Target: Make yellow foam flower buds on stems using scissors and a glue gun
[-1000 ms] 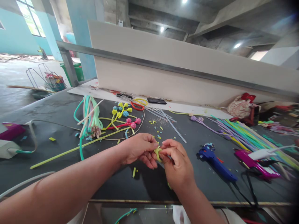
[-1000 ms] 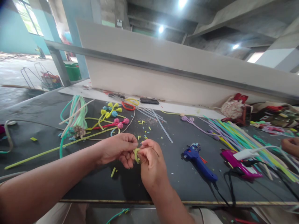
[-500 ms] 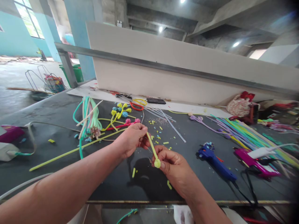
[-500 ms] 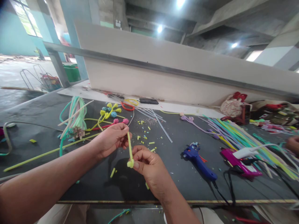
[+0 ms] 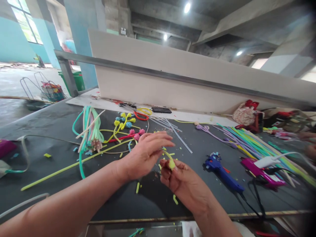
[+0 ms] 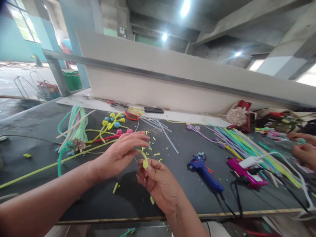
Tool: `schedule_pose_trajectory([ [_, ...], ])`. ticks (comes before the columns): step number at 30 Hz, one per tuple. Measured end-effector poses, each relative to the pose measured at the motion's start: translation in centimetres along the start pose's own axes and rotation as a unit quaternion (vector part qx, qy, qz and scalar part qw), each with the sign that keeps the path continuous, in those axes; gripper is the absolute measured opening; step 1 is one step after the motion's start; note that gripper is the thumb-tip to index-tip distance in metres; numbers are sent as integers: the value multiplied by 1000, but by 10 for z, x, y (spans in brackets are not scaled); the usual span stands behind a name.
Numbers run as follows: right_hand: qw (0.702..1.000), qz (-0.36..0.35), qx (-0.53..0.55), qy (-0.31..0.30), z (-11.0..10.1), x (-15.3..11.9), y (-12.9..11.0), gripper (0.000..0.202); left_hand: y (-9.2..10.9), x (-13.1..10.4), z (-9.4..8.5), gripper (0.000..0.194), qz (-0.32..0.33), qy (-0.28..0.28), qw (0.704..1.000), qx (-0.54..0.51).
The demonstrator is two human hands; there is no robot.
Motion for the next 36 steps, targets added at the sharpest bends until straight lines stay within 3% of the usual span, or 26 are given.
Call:
schedule_pose_trajectory([
  [2, 1000, 12, 21, -10, 0, -1, 1, 20, 12, -6, 13, 35, 43, -71, 997, 10],
  [5, 998, 39, 32, -42, 4, -2, 6, 17, 13, -13, 24, 31, 61, -128, 990, 19],
  [9, 996, 67, 33, -56, 5, -2, 14, 17, 8, -15, 28, 27, 81, -132, 987, 43],
  [19, 995, 48, 33, -79, 11, 2, 15, 13, -2, -16, 31, 19, 82, -143, 970, 179],
  [25, 995, 41, -88, 11, -11, 7, 5, 15, -22, -18, 39, 18, 31, -193, 965, 174],
  [28, 981, -39, -184, 57, -17, 7, -15, 22, -30, -17, 41, 22, -11, -195, 970, 147],
  [31, 940, -118, -306, 93, -16, 5, -30, 22, -35, -17, 42, 21, -55, -190, 976, 95],
  [34, 902, -163, -384, 114, -16, 4, -37, 10, -44, -19, 43, 19, -131, -196, 972, 27],
  [36, 922, -147, -345, 101, -17, 5, -32, 8, -55, -25, 48, 23, -226, -214, 948, -68],
])
Point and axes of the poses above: each hand's wrist, its own x-axis towards the middle knuckle, its own z-axis out of the palm, y = z × x, the point moved 10 cm from there along x, towards the middle knuckle, and after that the axes turned 9 degrees about y, right-handed, at the moved point
